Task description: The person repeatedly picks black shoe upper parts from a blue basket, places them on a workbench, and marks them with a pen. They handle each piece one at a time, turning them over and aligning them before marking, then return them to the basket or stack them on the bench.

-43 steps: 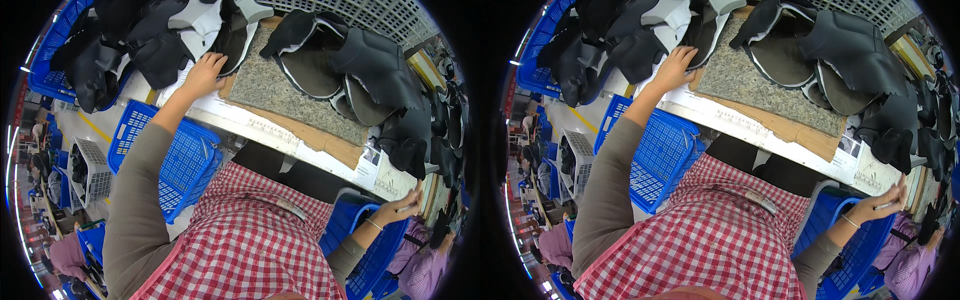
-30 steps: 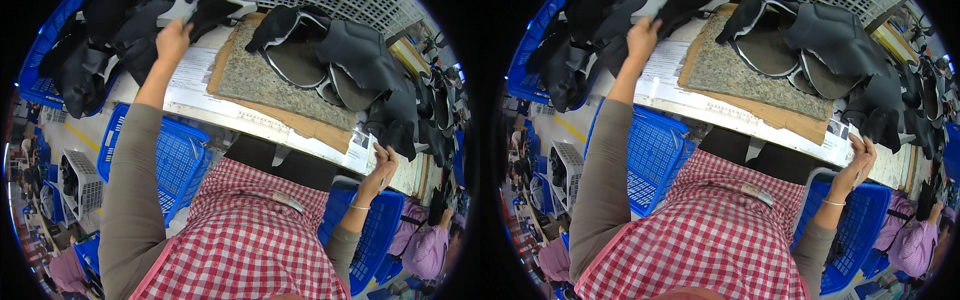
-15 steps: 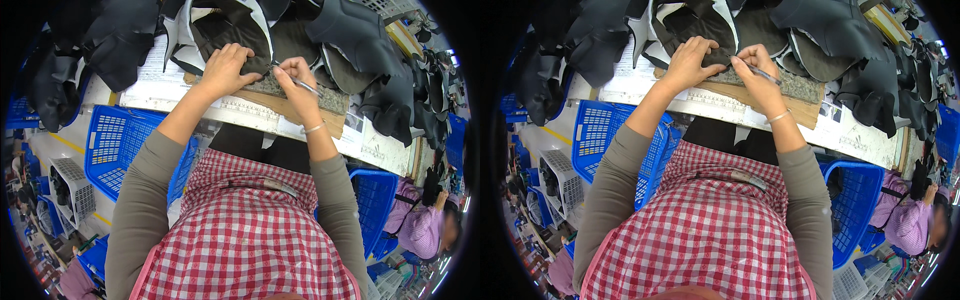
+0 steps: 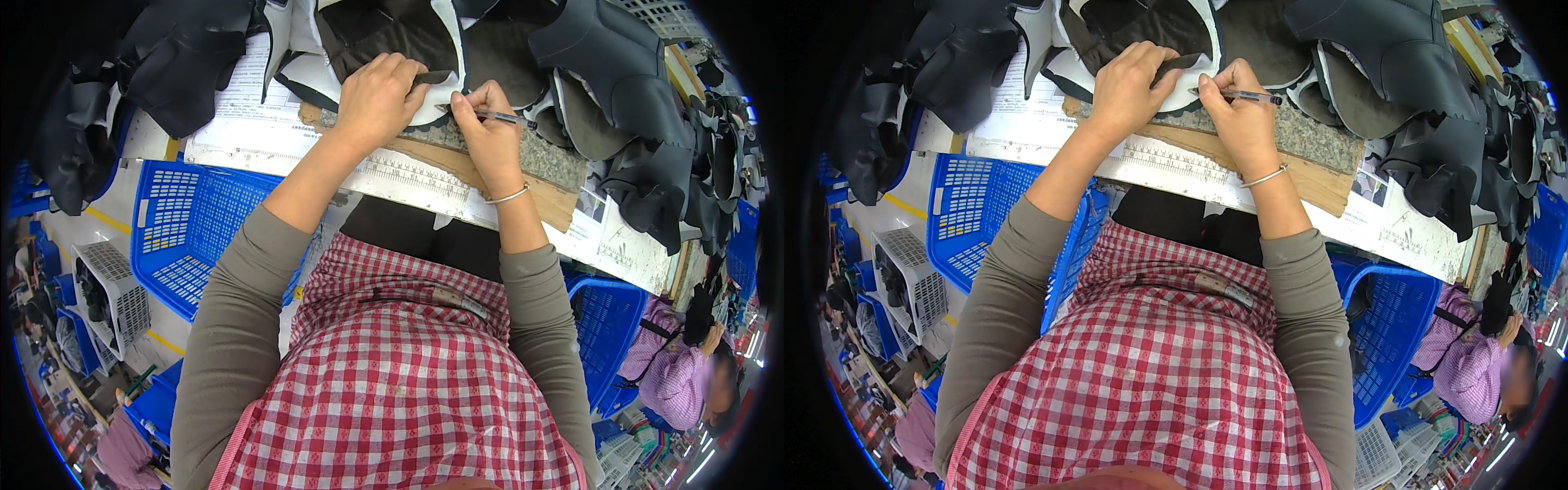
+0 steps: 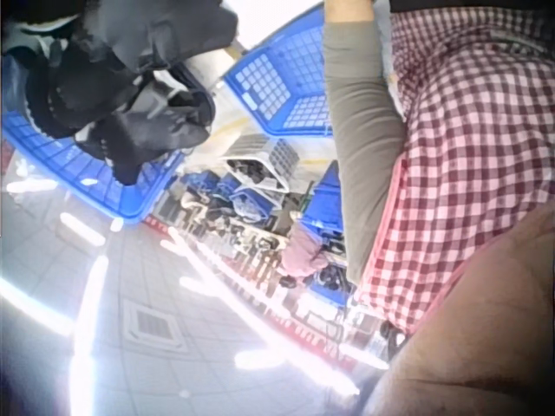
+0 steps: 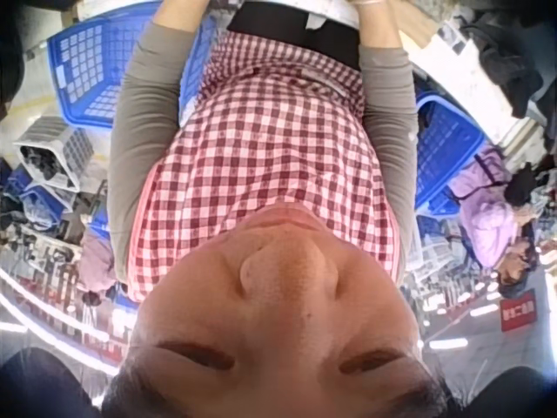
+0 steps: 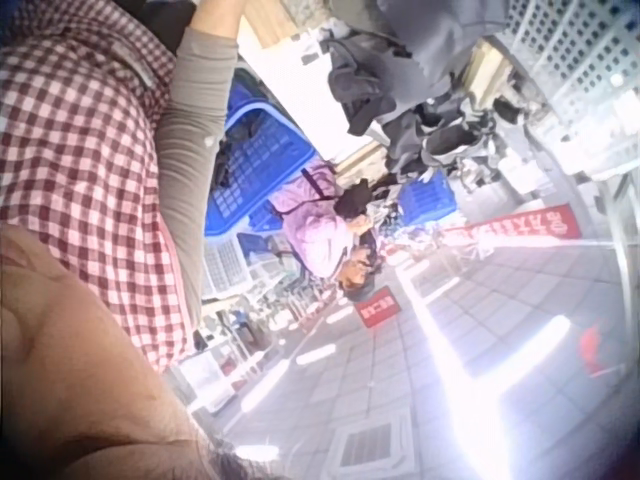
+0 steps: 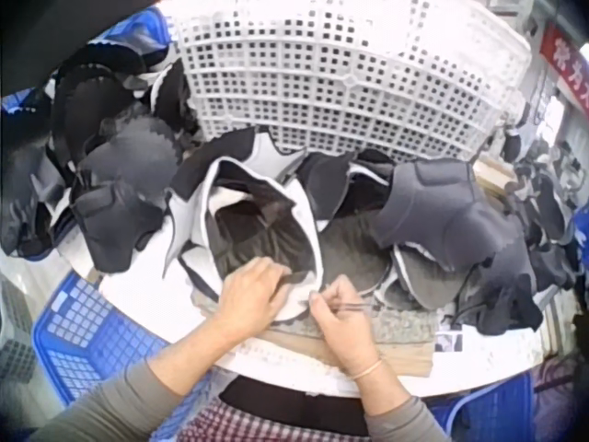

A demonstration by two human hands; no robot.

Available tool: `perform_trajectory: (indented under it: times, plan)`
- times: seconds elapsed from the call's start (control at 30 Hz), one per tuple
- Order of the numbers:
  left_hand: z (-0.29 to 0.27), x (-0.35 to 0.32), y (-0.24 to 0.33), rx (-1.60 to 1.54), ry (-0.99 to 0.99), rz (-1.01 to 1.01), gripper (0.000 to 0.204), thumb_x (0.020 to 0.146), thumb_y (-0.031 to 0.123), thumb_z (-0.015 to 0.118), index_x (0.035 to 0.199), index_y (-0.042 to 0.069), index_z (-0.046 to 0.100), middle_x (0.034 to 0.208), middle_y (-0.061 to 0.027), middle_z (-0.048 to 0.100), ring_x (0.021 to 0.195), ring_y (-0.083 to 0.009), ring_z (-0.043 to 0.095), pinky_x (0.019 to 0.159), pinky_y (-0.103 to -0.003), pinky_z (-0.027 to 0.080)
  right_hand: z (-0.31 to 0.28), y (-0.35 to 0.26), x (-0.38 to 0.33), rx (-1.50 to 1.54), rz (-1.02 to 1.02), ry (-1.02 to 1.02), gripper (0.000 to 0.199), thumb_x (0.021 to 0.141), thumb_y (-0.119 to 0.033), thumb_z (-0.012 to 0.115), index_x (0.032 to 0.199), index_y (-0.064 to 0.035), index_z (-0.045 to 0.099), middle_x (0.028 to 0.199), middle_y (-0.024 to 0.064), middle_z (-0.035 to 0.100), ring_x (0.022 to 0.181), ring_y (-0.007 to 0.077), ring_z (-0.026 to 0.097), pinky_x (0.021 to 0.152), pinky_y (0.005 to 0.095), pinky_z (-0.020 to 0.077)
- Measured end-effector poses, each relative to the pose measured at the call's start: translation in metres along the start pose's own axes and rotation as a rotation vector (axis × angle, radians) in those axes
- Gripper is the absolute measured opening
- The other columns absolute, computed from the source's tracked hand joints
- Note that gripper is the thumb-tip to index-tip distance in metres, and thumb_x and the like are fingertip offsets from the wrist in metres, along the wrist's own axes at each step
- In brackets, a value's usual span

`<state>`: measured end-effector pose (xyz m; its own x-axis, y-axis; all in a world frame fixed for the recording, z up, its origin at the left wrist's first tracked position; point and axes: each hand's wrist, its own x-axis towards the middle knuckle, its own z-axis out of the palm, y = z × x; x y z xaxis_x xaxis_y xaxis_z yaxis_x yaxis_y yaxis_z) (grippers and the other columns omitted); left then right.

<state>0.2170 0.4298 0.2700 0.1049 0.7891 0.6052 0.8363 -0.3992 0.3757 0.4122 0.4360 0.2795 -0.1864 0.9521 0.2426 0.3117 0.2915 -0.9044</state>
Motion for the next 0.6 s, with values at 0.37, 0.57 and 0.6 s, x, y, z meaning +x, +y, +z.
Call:
perform_trajectory:
  times: [0.37, 0.57, 0.6]
  plan:
    - [0.0, -0.002, 0.002, 0.011, 0.018, -0.013, 0.023, 0.085, 0.019, 0.079, 0.104, 0.007, 0.073, 0.095, -0.0041, 0.07, 0.091, -0.0263, 0.069, 0.077, -0.038, 0.056, -0.004, 0.003, 0.001, 0.169, 0.064, -0.076, 0.027, 0.096, -0.02, 0.074, 0.082, -0.0043, 0.056, 0.069, 0.0005, 0.062, 0.063, 0.0051, 0.052, 0.057, 0.0244, 0.043]
    - [-0.04, 0.03, 0.011, -0.444, -0.214, -0.237, 0.031, 0.086, 0.023, 0.082, 0.11, 0.006, 0.072, 0.1, -0.0084, 0.068, 0.085, -0.0248, 0.067, 0.076, -0.036, 0.055, -0.022, 0.008, -0.001, 0.601, 0.109, -0.007, 0.028, 0.098, -0.011, 0.069, 0.079, -0.0115, 0.048, 0.065, -0.0087, 0.045, 0.058, 0.0007, 0.037, 0.05, 0.0211, 0.0276]
    - [-0.053, 0.034, 0.009, -0.351, 0.026, -0.018, 0.037, 0.085, 0.024, 0.084, 0.115, 0.006, 0.071, 0.109, -0.0103, 0.065, 0.093, -0.0266, 0.065, 0.083, -0.037, 0.053, -0.025, 0.008, -0.002, 0.641, 0.14, 0.001, 0.028, 0.099, -0.011, 0.068, 0.079, -0.0116, 0.048, 0.065, -0.009, 0.044, 0.058, 0.0004, 0.036, 0.05, 0.0209, 0.027]
